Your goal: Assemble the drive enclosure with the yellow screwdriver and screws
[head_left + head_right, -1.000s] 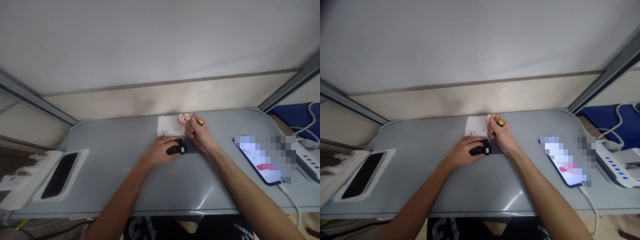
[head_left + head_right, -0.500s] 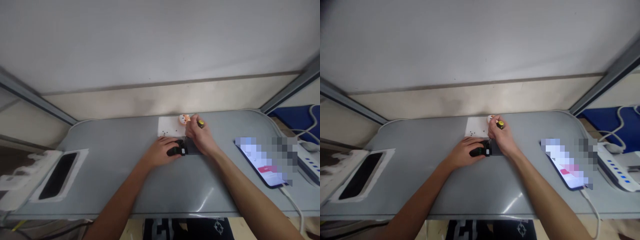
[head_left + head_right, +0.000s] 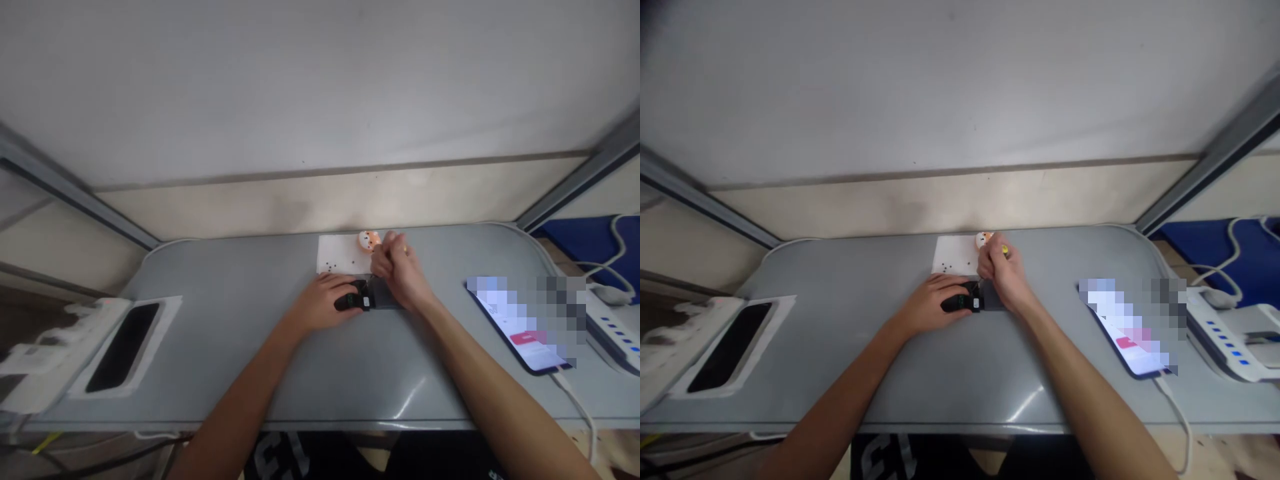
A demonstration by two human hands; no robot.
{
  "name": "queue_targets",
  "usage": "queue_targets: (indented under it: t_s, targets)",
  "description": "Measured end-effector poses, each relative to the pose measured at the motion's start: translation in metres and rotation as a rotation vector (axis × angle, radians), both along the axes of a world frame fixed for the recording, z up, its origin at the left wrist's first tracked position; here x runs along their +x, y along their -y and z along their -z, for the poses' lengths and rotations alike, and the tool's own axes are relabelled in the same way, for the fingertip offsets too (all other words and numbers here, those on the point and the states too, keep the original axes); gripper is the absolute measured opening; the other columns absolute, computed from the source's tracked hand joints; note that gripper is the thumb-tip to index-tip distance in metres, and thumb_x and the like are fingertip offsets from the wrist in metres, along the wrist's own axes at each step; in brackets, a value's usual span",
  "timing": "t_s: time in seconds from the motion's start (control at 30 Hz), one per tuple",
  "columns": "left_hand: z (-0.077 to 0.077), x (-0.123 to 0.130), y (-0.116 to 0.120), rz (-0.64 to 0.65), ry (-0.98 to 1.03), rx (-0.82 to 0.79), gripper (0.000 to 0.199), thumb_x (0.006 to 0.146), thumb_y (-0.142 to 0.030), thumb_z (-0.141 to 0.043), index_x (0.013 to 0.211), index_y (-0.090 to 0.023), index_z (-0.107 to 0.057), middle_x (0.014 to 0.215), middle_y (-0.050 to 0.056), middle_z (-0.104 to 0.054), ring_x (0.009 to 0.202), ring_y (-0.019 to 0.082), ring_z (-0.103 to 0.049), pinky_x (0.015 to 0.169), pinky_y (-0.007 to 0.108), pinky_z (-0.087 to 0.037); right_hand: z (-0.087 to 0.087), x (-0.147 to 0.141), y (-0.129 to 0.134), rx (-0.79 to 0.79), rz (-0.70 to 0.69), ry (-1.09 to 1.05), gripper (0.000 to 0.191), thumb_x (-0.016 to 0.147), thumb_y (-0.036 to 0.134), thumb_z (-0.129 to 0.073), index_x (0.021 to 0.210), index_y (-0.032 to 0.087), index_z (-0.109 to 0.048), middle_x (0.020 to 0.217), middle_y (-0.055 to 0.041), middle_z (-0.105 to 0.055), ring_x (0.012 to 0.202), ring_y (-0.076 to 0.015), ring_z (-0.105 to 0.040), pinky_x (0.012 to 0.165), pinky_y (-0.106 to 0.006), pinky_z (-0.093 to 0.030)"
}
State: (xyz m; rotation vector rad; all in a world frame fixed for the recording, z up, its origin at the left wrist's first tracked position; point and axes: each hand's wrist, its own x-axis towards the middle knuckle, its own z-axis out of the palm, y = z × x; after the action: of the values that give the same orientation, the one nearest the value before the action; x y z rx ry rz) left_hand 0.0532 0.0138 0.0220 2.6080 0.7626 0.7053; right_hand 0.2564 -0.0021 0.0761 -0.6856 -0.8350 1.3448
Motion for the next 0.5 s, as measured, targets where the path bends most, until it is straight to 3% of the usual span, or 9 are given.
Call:
queue_targets:
  t_s: [0.13,0.23,0.3,0.37,0.43,0.5]
  targets:
    - [-0.0020,0.0002,-0.0001,0.008,-0.006,-0.001,0.023,0.089,-0.041,-0.077,0.105,-0.025,-0.073,0.131,0.006,-0.072,0.119,0.025,-0.068,0.110,0.044,-0.047,-0.0013,0.0034,-0.0001,-0.023,-0.073,-0.071,0.039,0.089,0.062,-0.068,0.090,0.023,-0.064,0.072,0.0016,-0.051,0.061,-0.0119,-0.048,0.057,-0.028,-0.044]
    - [-0.0028,0.0006,0.0002,0.004,-0.009,0.002,0.022,0.089,-0.039,-0.078,0.104,-0.024,-0.073,0.131,0.006,-0.072,0.120,0.025,-0.068,0.110,0.044,-0.047,-0.0010,0.0036,0.0009,-0.014,-0.030,-0.061,0.036,0.078,0.046,-0.085,0.080,0.023,-0.057,0.085,0.0002,-0.059,0.077,-0.0137,-0.060,0.068,-0.028,-0.050]
    - [-0.0031,0.0010,0.0007,-0.001,-0.014,-0.001,0.021,0.088,-0.038,-0.078,0.103,-0.024,-0.072,0.131,0.006,-0.072,0.120,0.025,-0.068,0.110,0.044,-0.047,-0.0008,0.0021,0.0012,-0.020,0.008,-0.058,0.046,0.073,0.042,-0.091,0.077,0.024,-0.049,0.077,0.0036,-0.054,0.069,-0.0120,-0.056,0.062,-0.026,-0.047]
    - [-0.0032,0.0014,0.0013,-0.009,-0.020,-0.014,0.022,0.088,-0.039,-0.079,0.102,-0.024,-0.072,0.131,0.006,-0.072,0.120,0.025,-0.068,0.110,0.045,-0.047,-0.0010,0.0006,0.0012,-0.033,0.014,-0.037,0.051,0.074,0.046,-0.090,0.077,0.025,-0.043,0.063,0.0078,-0.040,0.052,-0.0089,-0.039,0.050,-0.023,-0.036]
    - [-0.0032,0.0017,0.0020,-0.016,-0.023,-0.031,0.024,0.087,-0.041,-0.079,0.102,-0.024,-0.072,0.129,0.006,-0.073,0.119,0.025,-0.069,0.110,0.046,-0.047,-0.0020,0.0003,0.0010,-0.023,-0.004,-0.009,0.049,0.080,0.057,-0.082,0.077,0.025,-0.045,0.059,0.0089,-0.028,0.048,-0.0085,-0.024,0.045,-0.023,-0.028]
    - [-0.0030,0.0021,0.0024,-0.028,-0.006,-0.042,0.026,0.086,-0.041,-0.080,0.104,-0.024,-0.071,0.128,0.006,-0.073,0.119,0.026,-0.068,0.110,0.046,-0.048,-0.0032,0.0019,0.0012,-0.006,-0.046,-0.017,0.044,0.086,0.066,-0.071,0.082,0.025,-0.056,0.060,0.0068,-0.032,0.050,-0.0099,-0.027,0.047,-0.025,-0.031]
